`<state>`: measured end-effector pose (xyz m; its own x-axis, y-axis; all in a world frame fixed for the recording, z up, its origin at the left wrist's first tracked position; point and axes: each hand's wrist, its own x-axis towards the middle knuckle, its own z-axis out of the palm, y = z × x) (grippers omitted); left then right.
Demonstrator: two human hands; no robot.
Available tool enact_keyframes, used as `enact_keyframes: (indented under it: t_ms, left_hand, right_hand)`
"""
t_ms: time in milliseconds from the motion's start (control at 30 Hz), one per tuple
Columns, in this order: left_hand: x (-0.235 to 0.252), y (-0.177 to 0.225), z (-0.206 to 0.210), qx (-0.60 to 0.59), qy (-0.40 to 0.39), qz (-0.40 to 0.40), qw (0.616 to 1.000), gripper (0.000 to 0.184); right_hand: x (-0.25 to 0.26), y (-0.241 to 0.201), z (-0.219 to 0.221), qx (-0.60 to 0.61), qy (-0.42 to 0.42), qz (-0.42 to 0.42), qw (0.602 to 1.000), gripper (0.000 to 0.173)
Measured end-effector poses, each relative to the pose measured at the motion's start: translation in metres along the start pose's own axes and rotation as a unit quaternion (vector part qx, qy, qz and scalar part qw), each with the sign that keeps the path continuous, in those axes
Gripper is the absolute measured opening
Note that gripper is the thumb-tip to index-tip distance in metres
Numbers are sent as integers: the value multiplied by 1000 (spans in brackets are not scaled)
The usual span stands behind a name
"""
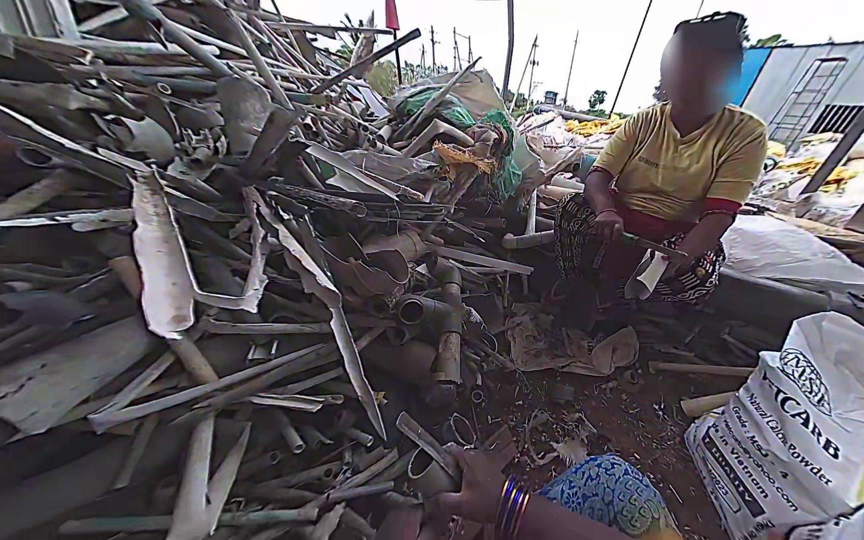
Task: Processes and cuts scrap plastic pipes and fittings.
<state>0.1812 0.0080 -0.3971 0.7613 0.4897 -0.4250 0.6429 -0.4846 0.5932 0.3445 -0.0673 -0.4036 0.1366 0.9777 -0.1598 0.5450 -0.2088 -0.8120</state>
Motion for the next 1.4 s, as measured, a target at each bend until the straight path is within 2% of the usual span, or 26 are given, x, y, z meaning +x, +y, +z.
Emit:
enact_keyframes:
  t_ms: [67,133,233,333,433,567,633,700,800,867,1033,1100,1133,1167,1267,1300,1400]
  left_hand:
    - [4,-13,12,-51,56,21,997,39]
    - [6,-16,19,-75,82,2,994,33]
    - [2,-8,20,-39,76,-16,996,37]
    - [0,-3,27,-74,83,16,994,36]
    - [-3,-3,31,-190,142,46,970,32]
    - [-10,1,24,-420,173,94,886,28]
    - [-11,-2,17,-448,183,120,867,29]
    - [-10,-7,9,-432,206,121,870,31]
    - [-5,-21,-3,-378,235,82,892,33]
    - [-1,-27,-8,-352,216,42,910,31]
    - [2,-14,2,-360,119,-48,924,26]
    - [0,-7,6,-380,100,-46,918,28]
    - [-2,-6,5,-387,106,-39,915,28]
    - [-3,-5,2,-392,118,-35,912,29]
    - [-3,-13,-7,-377,170,-30,910,29]
    - [-2,-17,-11,-353,188,-37,916,30]
    - [-3,-24,-24,-233,218,-99,942,28]
  right_hand:
    - [1,1,5,29,8,43,999,68]
    - [0,-5,9,12,8,99,995,74]
    - [3,-15,7,-35,4,168,985,80]
    - [5,-13,7,-18,18,205,978,78]
    - [8,-6,5,58,29,184,981,67]
    - [10,-7,-9,184,39,137,973,45]
    - [9,-5,-15,258,52,104,959,36]
    - [7,-5,-20,314,73,81,943,29]
    - [3,-7,-26,396,93,49,912,19]
    - [1,-8,-27,464,109,38,878,18]
    - [9,-11,-28,654,255,9,712,33]
    - [14,-12,-36,640,343,28,687,29]
    - [15,-10,-38,608,385,32,693,19]
    - [16,-5,-40,560,415,21,717,15]
    - [14,8,-48,349,474,-6,809,54]
    - [13,11,-53,282,481,5,830,62]
    - [8,11,-66,151,451,66,877,67]
